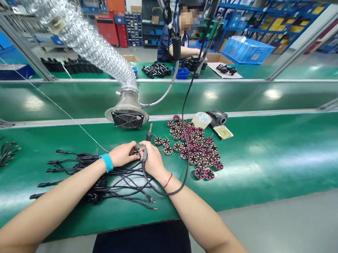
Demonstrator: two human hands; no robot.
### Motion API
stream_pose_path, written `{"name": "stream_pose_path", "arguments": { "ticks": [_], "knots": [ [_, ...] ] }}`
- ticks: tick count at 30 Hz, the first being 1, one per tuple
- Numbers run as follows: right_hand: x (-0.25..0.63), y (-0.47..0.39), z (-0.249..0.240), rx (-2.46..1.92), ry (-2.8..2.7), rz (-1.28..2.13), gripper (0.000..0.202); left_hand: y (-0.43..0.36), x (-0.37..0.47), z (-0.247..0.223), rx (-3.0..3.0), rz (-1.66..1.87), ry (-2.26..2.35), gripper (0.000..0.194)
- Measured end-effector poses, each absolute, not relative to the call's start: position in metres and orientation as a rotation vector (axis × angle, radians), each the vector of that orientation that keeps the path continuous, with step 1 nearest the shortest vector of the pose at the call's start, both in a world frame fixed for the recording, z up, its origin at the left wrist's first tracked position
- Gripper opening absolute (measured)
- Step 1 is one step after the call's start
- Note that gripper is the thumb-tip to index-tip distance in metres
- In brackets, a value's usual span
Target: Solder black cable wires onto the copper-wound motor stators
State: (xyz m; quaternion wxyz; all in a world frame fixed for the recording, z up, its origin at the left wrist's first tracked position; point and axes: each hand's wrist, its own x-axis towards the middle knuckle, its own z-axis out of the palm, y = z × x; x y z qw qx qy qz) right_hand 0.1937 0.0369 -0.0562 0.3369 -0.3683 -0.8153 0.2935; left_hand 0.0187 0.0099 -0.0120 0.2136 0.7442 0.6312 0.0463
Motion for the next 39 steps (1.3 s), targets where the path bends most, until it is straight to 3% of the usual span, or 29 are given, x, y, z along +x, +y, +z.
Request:
{"name": "stream_pose_path", "arguments": {
  "ticks": [17, 25, 39],
  "knots": [
    [0.209, 0.043, -0.036, -0.969, -2.233, 0.660, 0.028, 0.009, 0.018, -0.014, 2.023, 0.130, 1.683, 0.023],
    [0.201, 0.039, -0.045, -1.140, -2.076, 0.861, 0.024, 0.008, 0.023, -0.012, 2.024, 0.074, 1.606, 0.020],
    [0.191, 0.036, -0.050, -0.963, -1.799, 1.177, 0.029, 0.008, 0.023, -0.011, 1.975, 0.082, 1.588, 0.020]
  ]
}}
